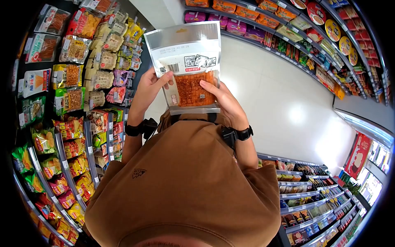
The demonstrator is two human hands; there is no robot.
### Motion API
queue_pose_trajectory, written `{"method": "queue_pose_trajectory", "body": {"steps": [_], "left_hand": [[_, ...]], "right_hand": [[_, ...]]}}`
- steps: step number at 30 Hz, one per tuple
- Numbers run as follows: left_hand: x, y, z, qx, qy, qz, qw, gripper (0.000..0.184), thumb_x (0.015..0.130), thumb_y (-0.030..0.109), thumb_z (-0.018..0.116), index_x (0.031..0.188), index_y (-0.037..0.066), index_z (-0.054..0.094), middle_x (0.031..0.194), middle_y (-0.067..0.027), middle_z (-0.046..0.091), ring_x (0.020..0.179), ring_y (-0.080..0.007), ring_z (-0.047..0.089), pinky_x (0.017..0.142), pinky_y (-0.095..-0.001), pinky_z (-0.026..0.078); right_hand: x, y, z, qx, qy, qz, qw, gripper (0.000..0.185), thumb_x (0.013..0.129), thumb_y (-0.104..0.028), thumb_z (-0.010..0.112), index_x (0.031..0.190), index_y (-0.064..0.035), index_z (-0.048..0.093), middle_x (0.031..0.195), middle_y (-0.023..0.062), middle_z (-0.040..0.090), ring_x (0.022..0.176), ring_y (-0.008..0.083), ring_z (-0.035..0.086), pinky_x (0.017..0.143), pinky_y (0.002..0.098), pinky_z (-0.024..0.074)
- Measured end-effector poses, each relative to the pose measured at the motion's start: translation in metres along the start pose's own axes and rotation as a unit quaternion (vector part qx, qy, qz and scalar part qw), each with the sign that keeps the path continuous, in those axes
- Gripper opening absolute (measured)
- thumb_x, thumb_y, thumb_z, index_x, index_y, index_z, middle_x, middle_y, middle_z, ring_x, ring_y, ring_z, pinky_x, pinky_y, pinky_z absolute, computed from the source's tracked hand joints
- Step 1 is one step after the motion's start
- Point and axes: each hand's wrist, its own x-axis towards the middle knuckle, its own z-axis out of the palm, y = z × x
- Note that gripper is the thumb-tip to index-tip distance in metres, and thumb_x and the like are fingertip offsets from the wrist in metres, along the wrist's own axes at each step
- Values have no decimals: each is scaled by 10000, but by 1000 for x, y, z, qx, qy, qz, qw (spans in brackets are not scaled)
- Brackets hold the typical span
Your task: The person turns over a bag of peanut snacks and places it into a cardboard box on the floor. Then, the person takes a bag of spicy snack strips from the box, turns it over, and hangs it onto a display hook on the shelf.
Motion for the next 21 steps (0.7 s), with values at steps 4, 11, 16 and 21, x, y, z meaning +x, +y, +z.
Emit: {"method": "queue_pose_trajectory", "body": {"steps": [4, 11, 16, 21], "left_hand": [[2, -1, -7, -4, 4, -5, 1000, 279, 920, 210, 637, 1062, -26, 588, 863, -56, 641, 736, -90, 579, 642, -232, 452], [5, -10, -48, -17, 17, -22, 999, 271, 917, 213, 642, 1030, -29, 600, 842, -51, 639, 725, -89, 573, 645, -233, 450], [5, -11, -83, -30, 22, -9, 999, 262, 918, 215, 641, 1012, -27, 605, 834, -53, 638, 725, -91, 571, 650, -238, 451], [-4, -10, -138, -58, 41, -40, 997, 276, 923, 217, 634, 1042, -30, 602, 877, -45, 644, 772, -87, 578, 666, -239, 452]], "right_hand": [[6, -1, 7, -5, 13, 7, 1000, 562, 914, -276, 618, 1322, 64, 435, 1308, 146, 514, 1208, 203, 480, 1043, 323, 350], [32, 4, 34, -13, 5, 26, 1000, 563, 912, -268, 619, 1329, 59, 431, 1309, 140, 514, 1198, 203, 489, 1038, 324, 356], [53, 1, 66, -19, 5, 41, 999, 570, 917, -276, 610, 1338, 59, 420, 1316, 137, 509, 1208, 202, 481, 1039, 324, 353], [95, 11, 113, -36, -15, 46, 998, 564, 919, -288, 606, 1332, 52, 426, 1308, 131, 512, 1211, 200, 474, 1041, 329, 350]]}}
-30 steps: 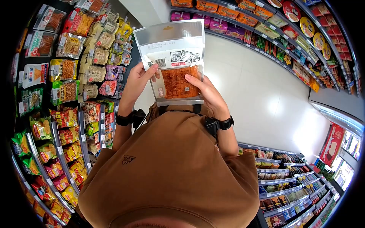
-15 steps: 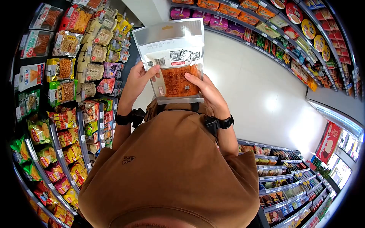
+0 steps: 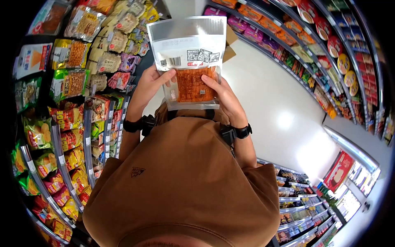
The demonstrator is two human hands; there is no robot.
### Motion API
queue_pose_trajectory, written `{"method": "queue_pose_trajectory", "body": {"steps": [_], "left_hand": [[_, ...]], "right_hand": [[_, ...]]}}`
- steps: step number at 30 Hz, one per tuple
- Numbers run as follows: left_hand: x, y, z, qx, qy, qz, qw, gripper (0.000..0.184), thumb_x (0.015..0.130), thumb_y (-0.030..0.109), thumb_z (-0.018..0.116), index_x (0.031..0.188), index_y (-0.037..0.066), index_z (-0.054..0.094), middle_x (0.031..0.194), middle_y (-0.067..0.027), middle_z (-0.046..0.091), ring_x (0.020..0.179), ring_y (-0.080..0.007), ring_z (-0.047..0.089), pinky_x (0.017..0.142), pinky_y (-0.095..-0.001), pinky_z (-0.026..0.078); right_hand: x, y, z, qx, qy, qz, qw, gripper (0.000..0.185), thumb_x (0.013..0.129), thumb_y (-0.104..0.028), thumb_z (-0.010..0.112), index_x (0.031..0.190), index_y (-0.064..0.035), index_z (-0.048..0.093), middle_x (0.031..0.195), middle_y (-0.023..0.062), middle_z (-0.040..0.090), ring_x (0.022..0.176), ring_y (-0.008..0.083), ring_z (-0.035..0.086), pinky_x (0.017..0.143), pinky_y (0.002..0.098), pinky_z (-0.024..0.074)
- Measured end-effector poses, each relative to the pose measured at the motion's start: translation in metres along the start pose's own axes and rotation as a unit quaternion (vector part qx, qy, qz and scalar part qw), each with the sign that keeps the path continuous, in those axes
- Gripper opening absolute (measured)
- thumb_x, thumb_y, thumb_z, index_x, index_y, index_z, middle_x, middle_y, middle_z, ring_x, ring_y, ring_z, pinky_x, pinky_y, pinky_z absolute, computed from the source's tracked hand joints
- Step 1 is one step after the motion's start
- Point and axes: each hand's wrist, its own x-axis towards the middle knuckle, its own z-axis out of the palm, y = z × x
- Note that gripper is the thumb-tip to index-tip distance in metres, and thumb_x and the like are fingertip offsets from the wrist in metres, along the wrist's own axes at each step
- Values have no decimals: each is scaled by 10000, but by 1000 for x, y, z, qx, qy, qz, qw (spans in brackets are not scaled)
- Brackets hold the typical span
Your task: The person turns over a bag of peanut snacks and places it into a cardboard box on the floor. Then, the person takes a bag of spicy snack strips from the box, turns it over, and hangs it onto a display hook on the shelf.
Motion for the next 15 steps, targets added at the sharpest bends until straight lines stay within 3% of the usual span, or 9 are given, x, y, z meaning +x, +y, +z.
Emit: {"method": "queue_pose_trajectory", "body": {"steps": [5, 15], "left_hand": [[-9, 0, -65, 28, -27, 3, 999, 305, 955, 216, 583, 1157, -12, 604, 964, -12, 658, 848, -66, 579, 749, -234, 453], [-36, 13, -168, 12, 68, -14, 997, 369, 949, 263, 591, 1158, -39, 631, 973, -40, 665, 867, -66, 574, 762, -224, 466]], "right_hand": [[47, -9, 62, -10, -26, -18, 999, 543, 922, -293, 604, 1318, 40, 444, 1285, 123, 526, 1187, 198, 491, 1026, 331, 364], [110, -8, 160, -96, -90, 10, 991, 521, 921, -290, 603, 1300, 41, 468, 1248, 108, 556, 1152, 179, 517, 997, 322, 387]]}}
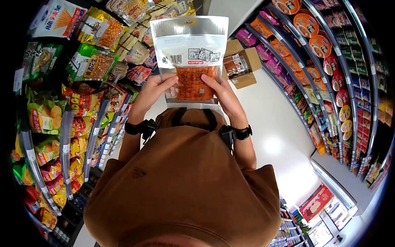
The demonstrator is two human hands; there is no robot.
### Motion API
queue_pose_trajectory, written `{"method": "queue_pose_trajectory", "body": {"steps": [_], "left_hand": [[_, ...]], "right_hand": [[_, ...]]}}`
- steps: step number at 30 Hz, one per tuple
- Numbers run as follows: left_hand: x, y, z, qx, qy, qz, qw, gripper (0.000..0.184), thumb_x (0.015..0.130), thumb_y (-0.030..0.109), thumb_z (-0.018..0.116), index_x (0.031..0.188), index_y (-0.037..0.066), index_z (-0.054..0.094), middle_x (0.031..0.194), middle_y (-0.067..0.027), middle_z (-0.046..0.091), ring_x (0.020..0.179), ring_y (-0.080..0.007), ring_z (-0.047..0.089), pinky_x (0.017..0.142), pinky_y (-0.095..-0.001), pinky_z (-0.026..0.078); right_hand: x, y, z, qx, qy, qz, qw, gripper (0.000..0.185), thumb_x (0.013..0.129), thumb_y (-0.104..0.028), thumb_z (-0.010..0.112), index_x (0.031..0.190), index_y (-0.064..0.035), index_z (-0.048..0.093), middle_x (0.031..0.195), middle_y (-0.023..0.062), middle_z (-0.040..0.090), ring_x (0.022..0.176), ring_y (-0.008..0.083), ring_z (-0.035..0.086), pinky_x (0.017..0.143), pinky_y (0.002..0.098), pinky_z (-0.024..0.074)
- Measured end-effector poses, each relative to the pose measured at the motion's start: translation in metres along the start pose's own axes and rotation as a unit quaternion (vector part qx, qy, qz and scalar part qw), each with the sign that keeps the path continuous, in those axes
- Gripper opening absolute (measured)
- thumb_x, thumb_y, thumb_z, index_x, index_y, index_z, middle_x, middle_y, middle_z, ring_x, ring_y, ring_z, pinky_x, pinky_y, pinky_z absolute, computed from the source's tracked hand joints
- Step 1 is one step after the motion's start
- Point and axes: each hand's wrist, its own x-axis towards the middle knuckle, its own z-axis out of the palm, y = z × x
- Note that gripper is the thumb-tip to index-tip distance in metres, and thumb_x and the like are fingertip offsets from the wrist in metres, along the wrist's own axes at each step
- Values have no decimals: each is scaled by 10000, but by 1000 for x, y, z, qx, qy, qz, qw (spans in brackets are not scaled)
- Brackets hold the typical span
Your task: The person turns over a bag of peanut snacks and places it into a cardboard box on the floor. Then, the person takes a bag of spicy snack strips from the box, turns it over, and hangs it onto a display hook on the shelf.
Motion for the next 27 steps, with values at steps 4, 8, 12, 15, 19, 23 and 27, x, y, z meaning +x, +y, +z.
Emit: {"method": "queue_pose_trajectory", "body": {"steps": [4, 8, 12, 15, 19, 23, 27], "left_hand": [[7, 2, -16, -2, 7, 10, 1000, 367, 950, 251, 592, 1156, -51, 627, 978, -36, 662, 865, -62, 571, 771, -219, 462], [26, 5, -25, -7, 45, 15, 999, 368, 946, 238, 600, 1142, -73, 621, 966, -25, 650, 864, -64, 567, 780, -214, 454], [50, 16, -34, -6, 72, 3, 997, 346, 943, 238, 605, 1120, -58, 633, 944, -10, 638, 866, -60, 551, 774, -214, 441], [78, 30, -41, 6, 74, 10, 997, 329, 941, 235, 608, 1108, -47, 638, 942, -9, 640, 865, -61, 552, 775, -219, 440], [112, 52, -44, -20, 79, 11, 997, 306, 937, 220, 612, 1101, -38, 637, 951, -17, 651, 860, -69, 564, 777, -229, 448], [144, 82, -46, -14, 104, -33, 994, 339, 933, 224, 617, 1107, -66, 622, 955, -50, 656, 828, -76, 578, 764, -236, 465], [185, 78, -60, -20, 95, 22, 995, 364, 941, 231, 603, 1126, -83, 606, 906, -45, 646, 799, -85, 584, 753, -241, 469]], "right_hand": [[16, 3, 4, -30, -6, -6, 1000, 473, 923, -288, 603, 1268, 21, 507, 1155, 66, 593, 1055, 132, 531, 920, 274, 401], [31, -3, -7, -70, 6, -31, 997, 373, 937, -289, 578, 1204, -29, 570, 1056, 20, 605, 954, 96, 530, 855, 246, 404], [58, -19, -17, -70, -1, -43, 997, 347, 944, -291, 560, 1174, -32, 577, 1014, 2, 597, 925, 81, 519, 820, 236, 401], [88, -33, -27, -80, -18, -44, 996, 314, 952, -279, 546, 1161, -47, 584, 1004, -7, 600, 924, 74, 522, 824, 235, 406], [132, -62, -39, -105, -46, -50, 992, 348, 965, -252, 513, 1249, -56, 552, 1113, 2, 606, 1021, 93, 545, 917, 259, 404], [171, -90, -51, -82, -67, -53, 993, 342, 955, -237, 526, 1231, -39, 564, 1089, 17, 612, 998, 102, 529, 894, 260, 398], [201, -126, -58, -105, -69, -50, 991, 353, 937, -241, 555, 1217, -27, 565, 1083, 23, 608, 1020, 104, 518, 910, 248, 375]]}}
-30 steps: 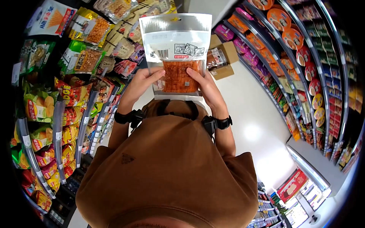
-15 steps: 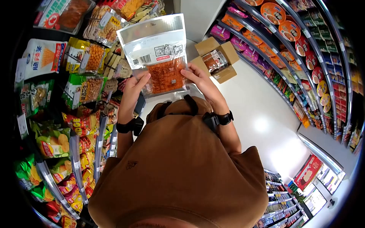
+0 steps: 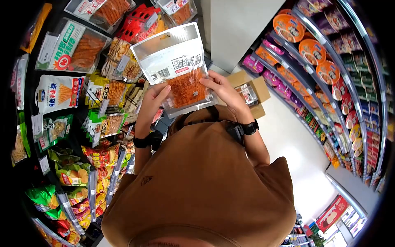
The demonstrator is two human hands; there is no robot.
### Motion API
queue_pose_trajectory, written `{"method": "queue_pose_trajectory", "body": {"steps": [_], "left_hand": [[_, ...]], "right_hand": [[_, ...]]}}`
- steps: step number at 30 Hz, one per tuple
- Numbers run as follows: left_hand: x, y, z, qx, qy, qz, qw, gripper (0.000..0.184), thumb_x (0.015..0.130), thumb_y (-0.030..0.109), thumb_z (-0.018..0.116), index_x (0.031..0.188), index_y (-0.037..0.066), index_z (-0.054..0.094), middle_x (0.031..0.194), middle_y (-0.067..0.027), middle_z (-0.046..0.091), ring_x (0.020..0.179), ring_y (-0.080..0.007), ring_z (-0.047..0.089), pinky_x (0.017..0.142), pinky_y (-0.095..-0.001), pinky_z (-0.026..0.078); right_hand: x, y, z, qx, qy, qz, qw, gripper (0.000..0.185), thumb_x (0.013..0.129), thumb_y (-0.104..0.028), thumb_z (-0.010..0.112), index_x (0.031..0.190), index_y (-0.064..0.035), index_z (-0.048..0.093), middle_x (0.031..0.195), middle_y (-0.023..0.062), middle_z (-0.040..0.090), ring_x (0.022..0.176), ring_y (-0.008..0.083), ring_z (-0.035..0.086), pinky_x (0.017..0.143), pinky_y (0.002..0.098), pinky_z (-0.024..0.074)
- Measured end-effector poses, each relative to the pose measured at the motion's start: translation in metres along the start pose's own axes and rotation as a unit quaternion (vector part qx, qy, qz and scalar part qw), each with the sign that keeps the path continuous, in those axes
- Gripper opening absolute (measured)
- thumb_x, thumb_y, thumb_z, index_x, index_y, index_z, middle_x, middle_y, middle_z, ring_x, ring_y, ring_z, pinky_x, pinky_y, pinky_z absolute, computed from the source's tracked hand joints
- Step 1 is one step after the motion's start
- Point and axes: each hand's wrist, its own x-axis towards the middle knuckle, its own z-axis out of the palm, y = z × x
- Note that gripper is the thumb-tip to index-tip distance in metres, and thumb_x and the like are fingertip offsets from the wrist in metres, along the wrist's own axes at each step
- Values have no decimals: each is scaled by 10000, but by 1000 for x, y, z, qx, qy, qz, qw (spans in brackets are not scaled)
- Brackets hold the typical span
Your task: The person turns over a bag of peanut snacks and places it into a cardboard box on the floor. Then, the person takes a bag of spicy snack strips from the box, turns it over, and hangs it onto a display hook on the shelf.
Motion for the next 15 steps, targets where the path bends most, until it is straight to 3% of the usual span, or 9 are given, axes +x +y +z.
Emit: {"method": "queue_pose_trajectory", "body": {"steps": [2, 3, 7, 10, 15], "left_hand": [[14, 8, 2, 7, 17, 12, 1000, 364, 951, 247, 586, 1114, -77, 612, 864, -32, 634, 786, -82, 576, 727, -239, 463], [22, 8, 1, -2, 1, 11, 1000, 369, 954, 260, 581, 1094, -79, 616, 855, -34, 634, 772, -81, 576, 715, -239, 460], [48, 18, 5, -2, 4, -8, 1000, 398, 959, 296, 570, 1065, -86, 608, 833, -43, 629, 722, -94, 588, 682, -244, 455], [56, 29, 15, -27, 51, -5, 998, 420, 955, 302, 576, 1095, -94, 580, 818, -46, 624, 694, -108, 601, 669, -245, 457], [73, 35, 16, 4, 56, 26, 998, 424, 963, 298, 561, 1152, -81, 537, 1022, -95, 624, 728, -135, 628, 650, -247, 476]], "right_hand": [[16, -13, -8, 0, -27, -3, 1000, 329, 934, -236, 559, 1184, -23, 576, 1079, 21, 605, 1025, 106, 518, 910, 249, 374], [26, -15, -13, -29, -29, -19, 999, 232, 939, -256, 565, 1034, -46, 589, 951, -24, 572, 870, 72, 487, 785, 227, 386], [48, -31, -25, -72, -7, -27, 997, 230, 936, -244, 563, 1024, -32, 578, 917, -17, 565, 838, 72, 463, 776, 232, 380], [58, -34, -35, -82, -14, -28, 996, 226, 938, -237, 562, 1029, -30, 579, 938, -11, 570, 844, 67, 460, 780, 230, 377], [67, -27, -46, -27, 16, -34, 999, 301, 931, -178, 571, 1191, -35, 517, 967, 3, 578, 963, 102, 532, 875, 250, 407]]}}
